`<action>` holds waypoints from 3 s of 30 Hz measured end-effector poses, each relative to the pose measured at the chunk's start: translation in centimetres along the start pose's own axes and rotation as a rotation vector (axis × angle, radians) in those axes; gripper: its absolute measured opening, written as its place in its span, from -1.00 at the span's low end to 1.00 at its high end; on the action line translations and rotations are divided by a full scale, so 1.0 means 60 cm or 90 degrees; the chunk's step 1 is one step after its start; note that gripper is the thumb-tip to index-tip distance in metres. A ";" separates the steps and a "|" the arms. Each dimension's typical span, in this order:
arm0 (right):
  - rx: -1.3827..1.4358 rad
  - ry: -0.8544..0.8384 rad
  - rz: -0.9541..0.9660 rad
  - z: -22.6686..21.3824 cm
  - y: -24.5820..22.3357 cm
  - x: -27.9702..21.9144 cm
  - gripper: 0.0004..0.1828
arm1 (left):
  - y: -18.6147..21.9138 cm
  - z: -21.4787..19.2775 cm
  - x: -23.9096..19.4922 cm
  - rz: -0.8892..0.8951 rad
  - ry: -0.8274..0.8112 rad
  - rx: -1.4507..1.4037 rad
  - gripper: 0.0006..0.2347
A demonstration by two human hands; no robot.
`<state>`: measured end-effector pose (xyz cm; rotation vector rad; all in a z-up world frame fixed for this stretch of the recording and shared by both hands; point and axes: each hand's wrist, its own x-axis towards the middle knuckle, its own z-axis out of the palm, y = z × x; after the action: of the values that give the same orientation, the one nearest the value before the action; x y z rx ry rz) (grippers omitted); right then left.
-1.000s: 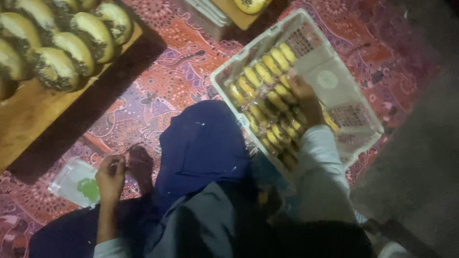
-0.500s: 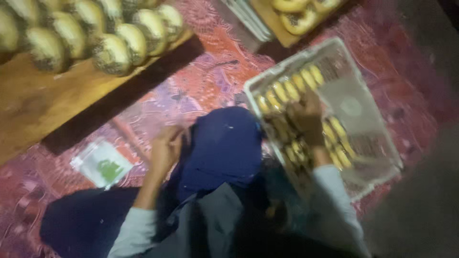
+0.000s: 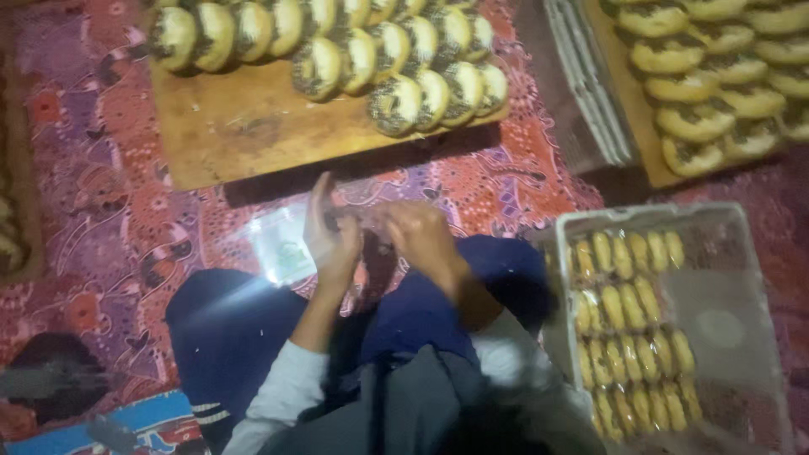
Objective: The person sits on a patterned floor mat and repeatedly picks up ring-shaped pastries from a wooden board. They place each pastry into a clear plastic bag and then put the bagged item into a white plastic crate. The process is repeated for multiple pastries throughout the clip.
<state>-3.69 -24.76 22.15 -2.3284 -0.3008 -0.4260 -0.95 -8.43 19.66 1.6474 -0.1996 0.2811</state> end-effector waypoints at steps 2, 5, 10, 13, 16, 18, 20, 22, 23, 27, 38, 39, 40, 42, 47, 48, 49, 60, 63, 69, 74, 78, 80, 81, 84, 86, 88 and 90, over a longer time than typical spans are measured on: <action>-0.054 0.113 -0.061 -0.005 -0.030 0.009 -0.71 | -0.020 -0.013 0.019 -0.074 0.056 0.083 -0.52; 0.007 0.098 -0.033 0.005 -0.067 0.021 -0.71 | -0.047 -0.017 0.028 -0.067 0.071 0.117 -0.64; 0.034 -0.129 0.067 0.030 -0.033 0.048 -0.64 | -0.072 0.001 -0.023 0.119 -0.101 0.057 -0.80; 0.229 -0.096 0.061 0.040 -0.014 0.066 -0.36 | -0.099 0.011 0.007 0.019 -0.011 -0.060 -0.78; 0.239 -0.173 0.031 0.051 -0.022 0.066 -0.30 | -0.155 0.012 0.059 -0.271 0.030 -0.399 -0.76; -0.152 -0.145 -0.250 0.038 -0.014 0.082 -0.47 | -0.198 0.026 0.093 -0.393 -0.034 -0.647 -0.75; -0.001 -0.328 0.140 0.002 0.020 0.114 -0.49 | -0.235 0.036 0.120 -0.392 -0.027 -0.693 -0.73; 0.002 -0.355 0.338 -0.035 0.075 0.157 -0.29 | -0.261 0.033 0.139 -0.315 -0.009 -0.475 -0.71; -0.073 -0.292 0.340 -0.045 0.109 0.188 -0.08 | -0.268 0.027 0.144 -0.308 0.004 -0.288 -0.68; -0.307 -0.256 0.199 -0.032 0.201 0.271 0.52 | -0.259 0.001 0.176 -0.458 0.038 -1.103 -0.59; -0.034 -0.050 0.210 -0.005 0.087 0.146 0.02 | -0.209 -0.018 0.208 -0.448 0.345 -1.164 -0.45; -0.018 -0.047 0.205 0.008 0.062 0.129 -0.02 | -0.202 -0.015 0.203 -0.465 0.391 -1.161 -0.45; -0.003 -0.039 0.199 0.022 0.038 0.118 -0.05 | -0.195 -0.007 0.204 -0.464 0.394 -1.161 -0.47; 0.025 -0.023 0.184 0.047 -0.009 0.113 -0.12 | -0.173 0.013 0.199 -0.452 0.349 -1.147 -0.51; -0.171 0.188 0.022 0.088 -0.075 0.150 0.00 | -0.093 0.059 0.143 -0.320 0.056 -0.777 -0.62; -0.212 0.220 -0.007 0.090 -0.078 0.147 0.01 | -0.078 0.057 0.119 -0.294 0.014 -0.627 -0.65; -0.133 0.169 0.093 0.091 -0.077 0.143 -0.03 | -0.061 0.056 0.090 -0.265 -0.018 -0.473 -0.67; 0.020 0.001 0.094 0.177 -0.074 0.122 -0.18 | -0.048 -0.116 -0.027 0.260 -0.095 0.275 -0.80; 0.053 -0.020 0.080 0.210 -0.085 0.104 -0.26 | -0.054 -0.185 -0.049 0.225 -0.034 0.173 -0.43; 0.685 -0.420 0.387 0.254 -0.135 0.069 -0.53 | -0.057 -0.312 -0.084 0.198 0.118 0.245 -0.75; 0.251 -0.351 -0.181 0.262 -0.217 0.053 -0.78 | -0.056 -0.378 -0.169 -0.009 0.309 0.167 -0.88; 0.282 -0.464 -0.062 0.296 -0.303 0.022 -0.86 | -0.075 -0.419 -0.190 -0.216 0.404 -0.002 -0.84; 0.226 -0.442 -0.128 0.311 -0.324 0.021 -0.88 | -0.084 -0.434 -0.192 -0.237 0.404 -0.094 -0.81; 0.197 -0.428 -0.160 0.320 -0.330 0.024 -0.89 | -0.091 -0.440 -0.192 -0.223 0.399 -0.125 -0.78; 0.199 -0.294 -0.299 0.332 -0.326 0.029 -0.88 | -0.112 -0.432 -0.214 -0.200 0.408 -0.171 -0.83; 0.241 -0.284 -0.372 0.343 -0.327 0.034 -0.81 | -0.125 -0.429 -0.224 -0.191 0.418 -0.161 -0.87; 0.247 -0.289 -0.434 0.354 -0.330 0.037 -0.70 | -0.130 -0.424 -0.231 -0.191 0.424 -0.130 -0.86; 0.216 -0.311 -0.483 0.365 -0.331 0.036 -0.58 | -0.129 -0.421 -0.232 -0.216 0.404 -0.183 -0.85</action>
<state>-3.68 4.87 20.75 -1.8837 -1.3954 -0.1254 -13.56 16.90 10.18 1.2125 0.4941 0.4743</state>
